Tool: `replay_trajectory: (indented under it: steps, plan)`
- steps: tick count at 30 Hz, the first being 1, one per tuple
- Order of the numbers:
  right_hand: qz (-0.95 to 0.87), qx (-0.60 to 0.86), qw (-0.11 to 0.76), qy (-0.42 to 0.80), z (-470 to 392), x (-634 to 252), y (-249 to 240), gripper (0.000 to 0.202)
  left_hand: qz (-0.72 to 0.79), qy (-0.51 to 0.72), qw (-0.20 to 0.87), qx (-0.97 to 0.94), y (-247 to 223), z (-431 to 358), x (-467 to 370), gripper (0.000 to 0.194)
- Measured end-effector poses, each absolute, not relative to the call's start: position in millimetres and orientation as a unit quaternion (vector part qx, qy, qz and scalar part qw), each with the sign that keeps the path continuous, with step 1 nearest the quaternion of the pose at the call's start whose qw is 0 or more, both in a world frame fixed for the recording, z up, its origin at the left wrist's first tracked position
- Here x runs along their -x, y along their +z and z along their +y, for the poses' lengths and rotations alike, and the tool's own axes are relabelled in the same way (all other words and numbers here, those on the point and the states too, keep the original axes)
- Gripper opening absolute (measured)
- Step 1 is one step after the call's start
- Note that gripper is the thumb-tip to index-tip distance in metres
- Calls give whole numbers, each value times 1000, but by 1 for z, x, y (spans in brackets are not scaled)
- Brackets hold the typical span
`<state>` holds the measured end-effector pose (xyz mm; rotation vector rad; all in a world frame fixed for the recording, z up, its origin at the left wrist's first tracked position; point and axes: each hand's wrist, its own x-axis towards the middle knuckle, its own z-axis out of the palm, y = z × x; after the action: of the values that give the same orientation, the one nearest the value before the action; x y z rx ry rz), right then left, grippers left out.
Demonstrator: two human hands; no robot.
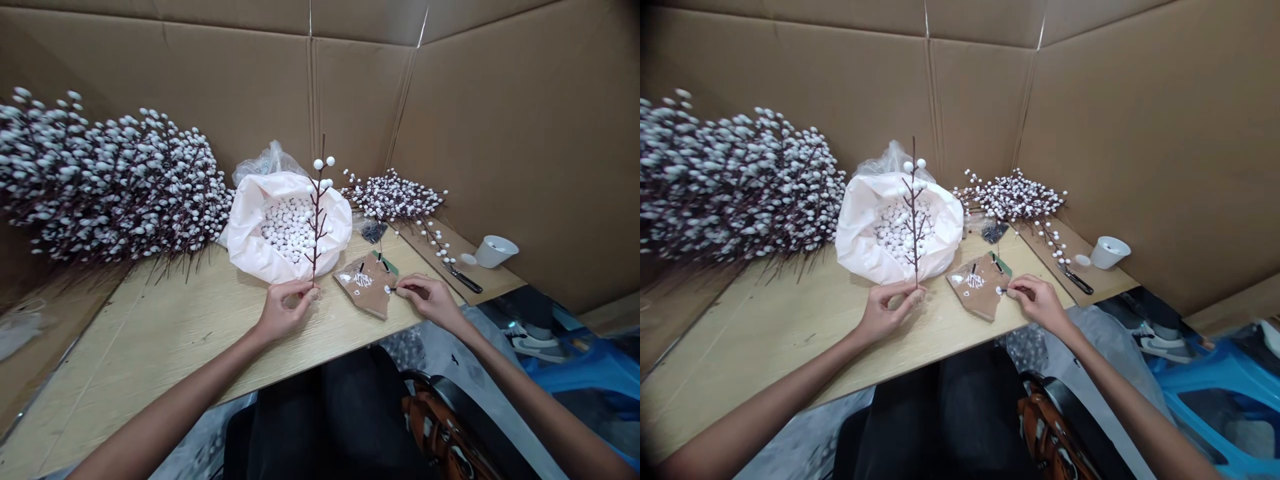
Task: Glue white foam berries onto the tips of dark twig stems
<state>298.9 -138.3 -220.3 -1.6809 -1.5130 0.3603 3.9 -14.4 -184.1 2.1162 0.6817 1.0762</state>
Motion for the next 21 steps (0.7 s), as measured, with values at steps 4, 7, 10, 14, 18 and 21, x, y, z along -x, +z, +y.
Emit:
replay_trajectory:
  steps: [4,7,10,14,18,21]
  plan:
    - [-591,682,413,124,-142,-296,-215,19,264,410,338,-805,-184,-16,-5,15]
    - [-578,670,452,112,-142,-278,-199,24,268,412,344,-800,-184,-18,-6,16]
    - [-570,622,507,178,-137,-246,-178,27,264,410,354,-798,-183,-21,-6,16]
    - [-582,562,507,296,-121,-200,-158,34,260,394,363,-803,-184,-23,-4,18]
    - [-592,531,522,309,-96,-170,-155,31,249,400,364,-803,-185,-25,-3,19]
    - [-588,509,551,303,-80,-157,-157,21,231,405,375,-802,-182,-26,-2,22]
